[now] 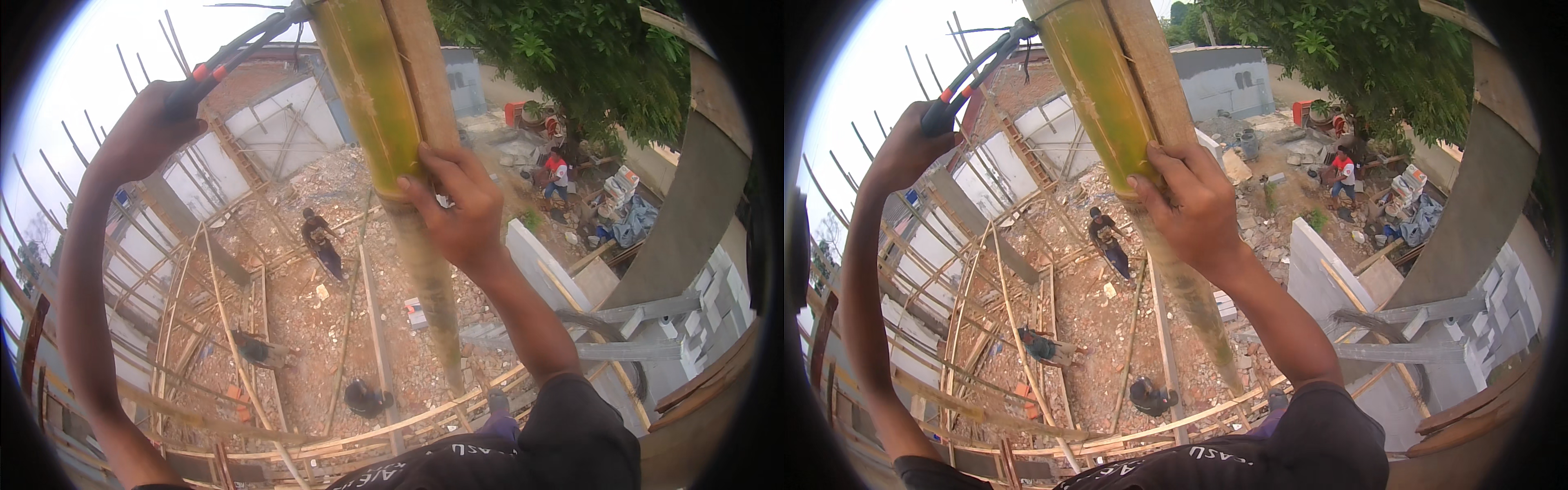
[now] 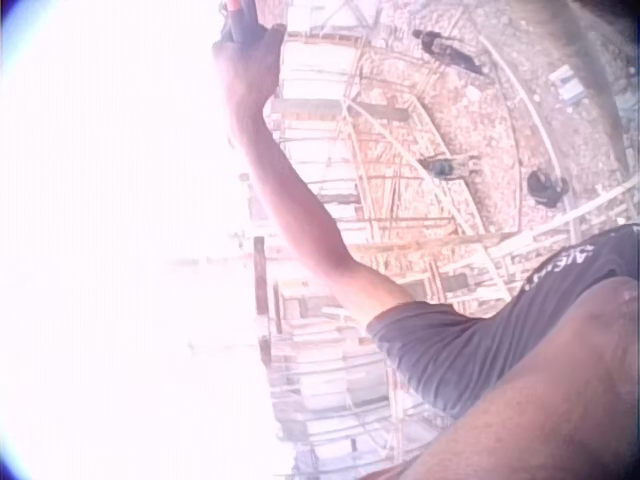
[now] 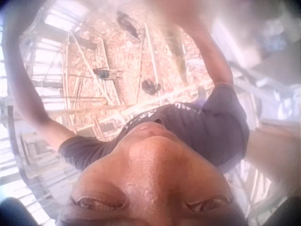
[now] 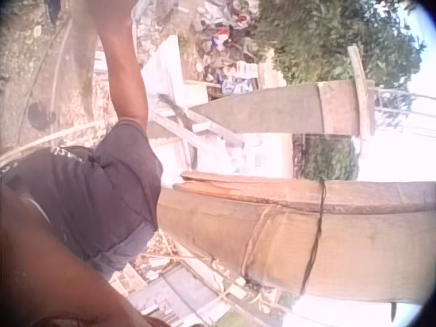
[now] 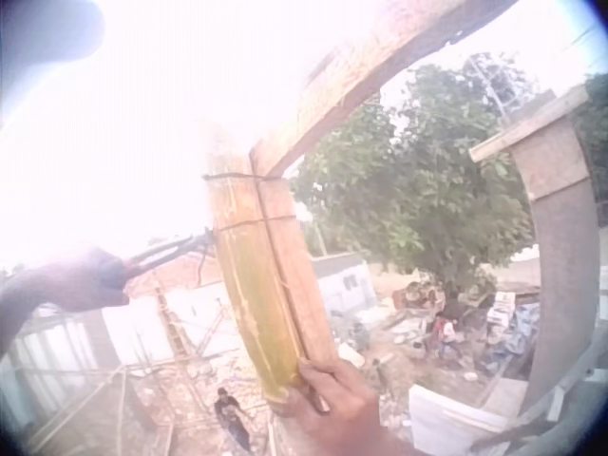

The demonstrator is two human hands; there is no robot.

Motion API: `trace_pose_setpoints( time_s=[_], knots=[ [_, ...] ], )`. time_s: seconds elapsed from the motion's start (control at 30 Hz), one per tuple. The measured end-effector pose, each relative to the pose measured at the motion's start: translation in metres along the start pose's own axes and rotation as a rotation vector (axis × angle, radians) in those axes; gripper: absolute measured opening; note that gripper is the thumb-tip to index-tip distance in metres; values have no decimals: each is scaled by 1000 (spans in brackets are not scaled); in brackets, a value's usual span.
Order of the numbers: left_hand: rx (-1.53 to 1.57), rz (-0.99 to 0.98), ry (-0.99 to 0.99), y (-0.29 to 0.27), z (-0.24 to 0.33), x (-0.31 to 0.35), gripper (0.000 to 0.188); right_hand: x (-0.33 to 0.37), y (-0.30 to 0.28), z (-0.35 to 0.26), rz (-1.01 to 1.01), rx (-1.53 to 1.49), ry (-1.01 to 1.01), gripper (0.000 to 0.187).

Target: The person climbs a bamboo scaffold and uses bolt cutters to trim and adjust bamboo poles. They reposition the poles and secure them with wire ties while working at height.

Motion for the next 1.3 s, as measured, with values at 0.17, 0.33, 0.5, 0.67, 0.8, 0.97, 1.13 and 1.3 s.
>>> trace_pose_setpoints(
  time_s=[0.17,0.33,0.5,0.67,0.8,0.97,1.13,1.3],
  knots=[
    [-55,59,20,-27,12,13,23,0,-8,0,-26,82,-52,31],
    [-177,-76,-113,-78,23,30,30,0,-1,-7,21,45,-9,31],
    [119,-354,-62,-80,19,28,27,4,2,-8,34,32,7,31],
    [579,-635,-4,-41,10,17,28,3,-4,-1,35,101,-11,30],
    [691,-683,-9,-37,2,20,29,4,2,-7,49,76,5,31],
    [618,-666,39,-39,-1,13,30,5,1,-3,48,76,12,31],
    [538,-672,50,-53,-9,6,37,2,5,-18,118,22,-53,27],
    [545,-672,10,-48,-9,12,37,-23,44,-79,-151,-635,236,28]
  ],
)
Point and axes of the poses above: each hand's wrist, its own x-axis away from the middle knuckle, its own y-axis out of the palm, z = x × y, the point moved 2 cm from there along -x, towards the middle knuckle, and after that the axes turned 1 degree about -x, right-handed, at the moved point
